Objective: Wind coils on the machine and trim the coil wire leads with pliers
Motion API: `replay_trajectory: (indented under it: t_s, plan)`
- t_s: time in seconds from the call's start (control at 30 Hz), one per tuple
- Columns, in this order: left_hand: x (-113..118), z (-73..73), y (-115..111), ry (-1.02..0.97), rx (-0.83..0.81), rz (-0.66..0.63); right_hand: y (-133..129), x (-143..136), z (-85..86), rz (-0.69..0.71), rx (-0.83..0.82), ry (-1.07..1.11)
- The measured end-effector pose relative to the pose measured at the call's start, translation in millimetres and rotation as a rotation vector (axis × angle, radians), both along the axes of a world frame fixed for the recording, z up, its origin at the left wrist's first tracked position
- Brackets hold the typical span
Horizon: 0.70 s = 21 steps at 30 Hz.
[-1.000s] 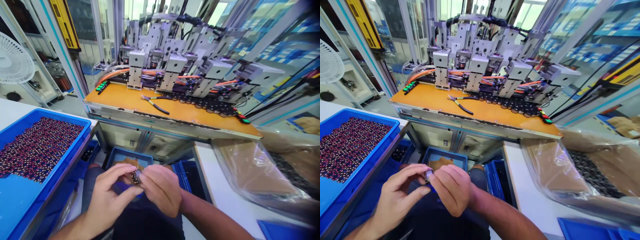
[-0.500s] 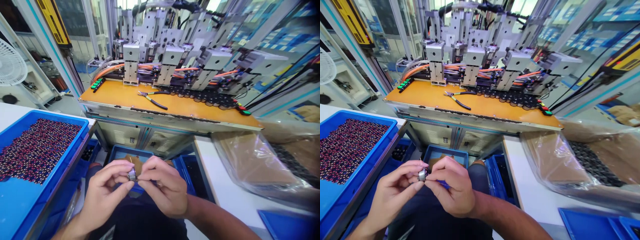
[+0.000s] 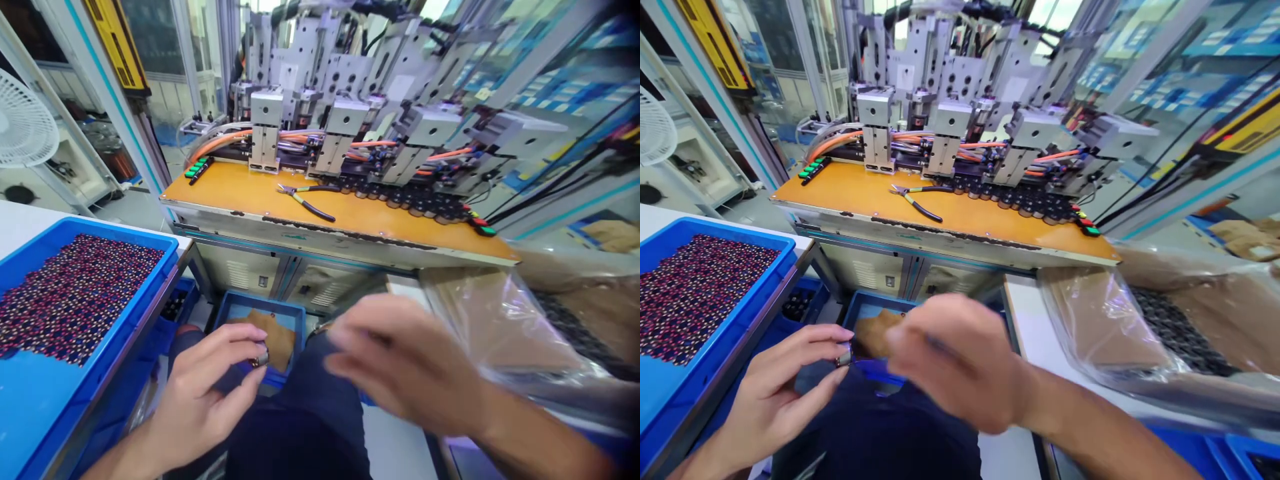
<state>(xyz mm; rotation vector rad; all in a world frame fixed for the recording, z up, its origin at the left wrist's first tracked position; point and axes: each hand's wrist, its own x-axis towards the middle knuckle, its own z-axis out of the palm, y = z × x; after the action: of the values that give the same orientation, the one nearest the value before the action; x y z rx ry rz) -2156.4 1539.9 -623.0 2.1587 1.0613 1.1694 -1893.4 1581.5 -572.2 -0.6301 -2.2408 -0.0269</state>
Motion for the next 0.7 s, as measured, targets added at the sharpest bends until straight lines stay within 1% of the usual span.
replay_trajectory:
  t_s: [0.07,0.1,0.13,0.17,0.2,0.23,0.27,0.37,0.43,0.47,0.5,0.53,0.57,0.6,0.63,0.67,0.7]
  plan:
    - [3,1.0,0,0.018,-0.009,-0.026,2,-12,4.9,0.151,0.3,-0.241]
    - [4,1.1,0,0.017,-0.013,-0.033,4,-19,4.2,0.202,0.402,-0.305]
    - [5,1.0,-1,0.013,-0.019,-0.036,5,-25,1.8,0.213,0.434,-0.338]
    - [5,0.7,-2,0.006,-0.027,-0.036,6,-30,-1.5,0.207,0.395,-0.359]
    - [5,0.3,-2,-0.002,-0.04,-0.037,6,-34,-5.3,0.206,0.301,-0.368]
    - [4,-0.1,-3,-0.011,-0.058,-0.039,6,-37,-8.8,0.202,0.169,-0.355]
    - [3,-0.5,-4,-0.021,-0.078,-0.044,4,-39,-11.6,0.195,0.0,-0.319]
    - [-1,-1.0,-5,-0.057,-0.127,-0.055,-4,-45,-14.4,0.198,-0.628,-0.134]
    - [-3,-1.5,-5,-0.093,-0.12,-0.064,-9,-47,-11.9,0.205,-1.058,-0.031]
    - [-4,-2.0,-5,-0.11,-0.108,-0.071,-9,-48,-9.8,0.215,-1.235,-0.011]
    - [-4,-2.8,-4,-0.125,-0.094,-0.079,-5,-48,-7.3,0.225,-1.353,-0.016]
    - [-4,-3.9,-4,-0.14,-0.08,-0.085,2,-47,-4.5,0.23,-1.389,-0.029]
    - [-5,-5.1,-3,-0.155,-0.068,-0.083,13,-44,-1.3,0.221,-1.327,-0.033]
    - [-5,-6.5,-2,-0.17,-0.059,-0.075,30,-40,2.2,0.18,-1.171,-0.02]
    - [-5,-7.7,-1,-0.185,-0.053,-0.058,51,-35,5.9,0.097,-0.95,-0.007]
    - [-5,-8.8,-1,-0.201,-0.049,-0.034,75,-29,9.5,-0.021,-0.688,0.01]
    - [-5,-9.6,0,-0.216,-0.048,-0.007,101,-23,12.5,-0.19,-0.456,0.002]
